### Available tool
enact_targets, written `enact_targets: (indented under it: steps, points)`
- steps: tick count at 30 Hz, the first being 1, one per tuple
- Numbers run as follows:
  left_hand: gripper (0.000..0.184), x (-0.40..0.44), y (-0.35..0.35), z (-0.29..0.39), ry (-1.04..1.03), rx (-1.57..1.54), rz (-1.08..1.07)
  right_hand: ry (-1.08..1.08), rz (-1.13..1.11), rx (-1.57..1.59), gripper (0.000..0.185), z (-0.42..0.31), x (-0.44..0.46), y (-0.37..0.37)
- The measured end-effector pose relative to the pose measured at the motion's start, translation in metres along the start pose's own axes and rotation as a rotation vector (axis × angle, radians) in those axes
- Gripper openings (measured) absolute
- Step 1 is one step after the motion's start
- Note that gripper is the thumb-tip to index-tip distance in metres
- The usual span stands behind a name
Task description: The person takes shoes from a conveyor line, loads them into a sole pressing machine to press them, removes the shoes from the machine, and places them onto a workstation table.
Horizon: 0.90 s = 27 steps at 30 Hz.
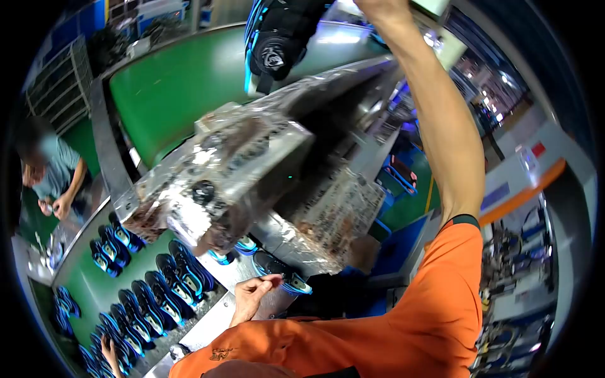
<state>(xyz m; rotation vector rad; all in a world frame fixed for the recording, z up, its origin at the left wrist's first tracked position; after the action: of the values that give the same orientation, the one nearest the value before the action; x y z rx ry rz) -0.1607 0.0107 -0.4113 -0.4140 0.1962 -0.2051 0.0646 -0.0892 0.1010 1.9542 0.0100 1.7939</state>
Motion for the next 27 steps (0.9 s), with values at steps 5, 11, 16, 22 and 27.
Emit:
enact_targets:
  steps: [5,11,16,22,27]
  points:
    - [0.083,0.052,-0.127,0.077,-0.278,-0.076,-0.604,-0.41,0.215,0.26,0.028,-0.037,-0.076,0.177]
    - [0.089,0.051,-0.293,0.082,-0.125,-0.254,-1.003,-1.087,0.358,0.095,0.042,-0.108,-0.268,0.295]
    - [0.066,-0.007,-0.376,-0.015,0.106,-0.231,-0.975,-1.133,0.721,0.311,0.062,-0.234,-0.468,0.394]
    - [0.065,-0.095,-0.476,-0.122,0.161,0.055,-1.093,-1.178,1.22,-0.308,0.065,-0.387,-0.582,0.414]
    - [0.067,-0.187,-0.547,-0.211,0.165,0.143,-1.086,-1.022,1.474,-0.572,0.063,-0.489,-0.645,0.481]
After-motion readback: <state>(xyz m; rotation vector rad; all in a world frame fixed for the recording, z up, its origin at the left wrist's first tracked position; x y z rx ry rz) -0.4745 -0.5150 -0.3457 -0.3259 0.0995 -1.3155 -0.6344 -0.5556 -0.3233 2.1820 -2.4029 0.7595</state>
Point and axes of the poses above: each hand's wrist, its own x-axis towards the middle knuckle, its own y-axis out of the back of the hand, z = x × y, the point moved 4 cm from there along x, towards the middle knuckle, and after that the axes turned 13 degrees about x, right-handed, at the moved point
